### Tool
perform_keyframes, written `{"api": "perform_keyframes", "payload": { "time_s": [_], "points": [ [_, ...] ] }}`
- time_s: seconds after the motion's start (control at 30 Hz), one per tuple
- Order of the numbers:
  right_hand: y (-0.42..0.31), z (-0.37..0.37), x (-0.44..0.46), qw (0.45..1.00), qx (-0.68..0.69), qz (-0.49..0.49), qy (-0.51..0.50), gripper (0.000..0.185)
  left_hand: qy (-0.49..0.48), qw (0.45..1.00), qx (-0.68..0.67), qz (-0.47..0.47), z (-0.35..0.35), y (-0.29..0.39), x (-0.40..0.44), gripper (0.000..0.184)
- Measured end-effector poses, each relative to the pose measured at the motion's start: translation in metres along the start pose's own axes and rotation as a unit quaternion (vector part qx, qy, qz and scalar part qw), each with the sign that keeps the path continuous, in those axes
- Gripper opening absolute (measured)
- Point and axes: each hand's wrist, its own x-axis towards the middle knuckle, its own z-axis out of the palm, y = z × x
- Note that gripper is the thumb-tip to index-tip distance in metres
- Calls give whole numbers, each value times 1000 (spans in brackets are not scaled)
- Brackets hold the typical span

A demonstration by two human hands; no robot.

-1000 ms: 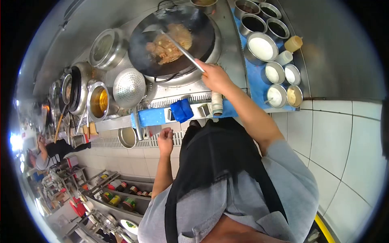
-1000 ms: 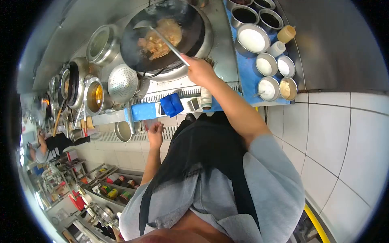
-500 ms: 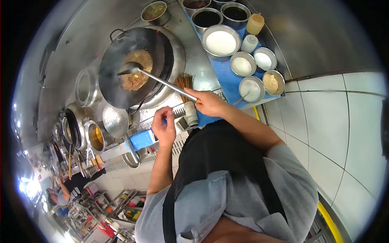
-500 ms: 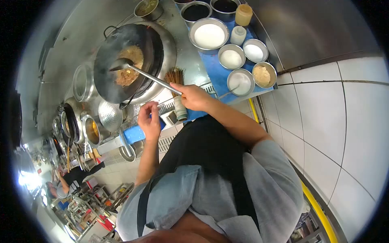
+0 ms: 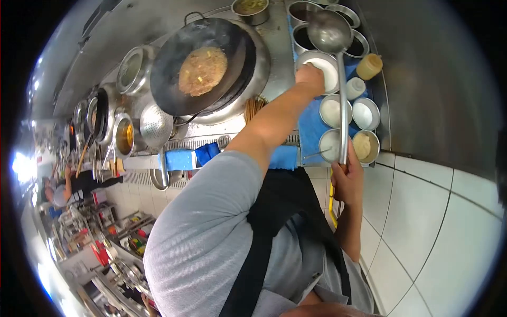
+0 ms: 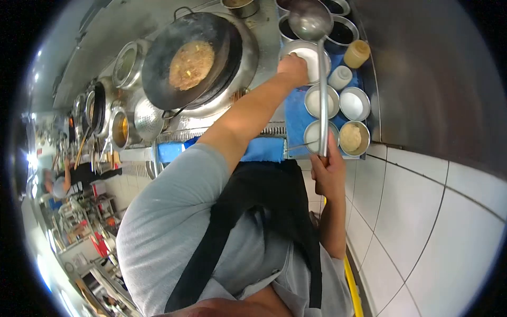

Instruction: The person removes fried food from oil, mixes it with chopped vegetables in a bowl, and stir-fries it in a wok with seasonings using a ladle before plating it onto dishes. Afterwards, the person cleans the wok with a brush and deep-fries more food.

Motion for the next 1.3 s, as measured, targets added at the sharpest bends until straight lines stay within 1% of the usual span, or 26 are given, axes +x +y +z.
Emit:
{"api": "perform_keyframes", "payload": {
  "time_s": [0.07, 0.13, 0.2, 0.3, 0.43, 0.5, 0.57, 0.6, 0.7, 0.73, 0.8, 0.83, 0.9, 0.93, 0.97, 1.0, 1.07, 1.13, 1.17, 1.2, 1.23, 1.27, 1.3],
  "points": [
    [8, -7, -8, 1000, 4, 15, 15, 79, 3, 999, -33, -19, 11, 2, 6, 46],
    [14, -16, -14, 999, 17, 23, 22, 78, 17, 998, -42, -33, 23, 2, 11, 45],
    [12, -21, -19, 999, 1, 31, 30, 77, 34, 998, -46, -39, 26, 2, 12, 45],
    [10, -26, -26, 998, -33, 31, 51, 76, 11, 999, -28, -26, 14, 3, 7, 38],
    [14, -33, -36, 997, -40, 23, 67, 75, 22, 998, -44, -36, 26, 1, 20, 36],
    [9, -32, -42, 996, -44, 37, 74, 76, 32, 996, -66, -42, 38, 1, 28, 35],
    [7, -32, -47, 995, -39, 57, 78, 76, 17, 997, -71, -25, 33, 1, 27, 34],
    [10, -30, -50, 994, -54, 51, 81, 76, 11, 997, -73, -19, 29, -1, 26, 33],
    [9, -27, -56, 990, -116, 39, 66, 75, 55, 993, -91, -45, 18, -9, 20, 30],
    [9, -26, -56, 992, -105, 36, 53, 75, 78, 990, -113, -38, 10, -17, 21, 30],
    [13, -20, -59, 996, -81, 38, 22, 74, 113, 981, -153, -28, -17, -39, 13, 31],
    [9, -14, -60, 998, -23, 53, 0, 74, 118, 978, -173, -18, -38, -51, 2, 28],
    [0, 4, -58, 997, 30, 66, -28, 73, 135, 967, -216, -9, -80, -81, -25, 23],
    [-5, 14, -56, 995, 54, 73, -45, 72, 150, 969, -194, -20, -89, -98, -32, 24],
    [-11, 22, -51, 994, 26, 73, -78, 71, 164, 971, -172, -32, -97, -116, -39, 25],
    [-15, 33, -45, 992, 36, 63, -100, 70, 178, 972, -148, -44, -102, -135, -46, 26],
    [-23, 63, -33, 987, 59, 46, -144, 70, 210, 966, -135, -73, -107, -178, -60, 22],
    [-29, 91, -14, 980, 36, 36, -194, 71, 254, 955, -116, -98, -110, -221, -77, 19],
    [-23, 104, -2, 976, 29, 29, -213, 71, 314, 942, -86, -77, -108, -243, -87, 16],
    [-22, 119, 8, 973, 23, 22, -231, 71, 318, 939, -88, -95, -110, -263, -94, 16],
    [-28, 139, 15, 976, -10, 26, -216, 70, 322, 936, -91, -113, -113, -282, -103, 16],
    [-31, 158, 26, 974, -60, 9, -218, 71, 322, 933, -94, -129, -116, -299, -116, 16],
    [-31, 176, 39, 970, -109, -8, -219, 72, 333, 925, -137, -121, -117, -317, -132, 16]
  ]
}}
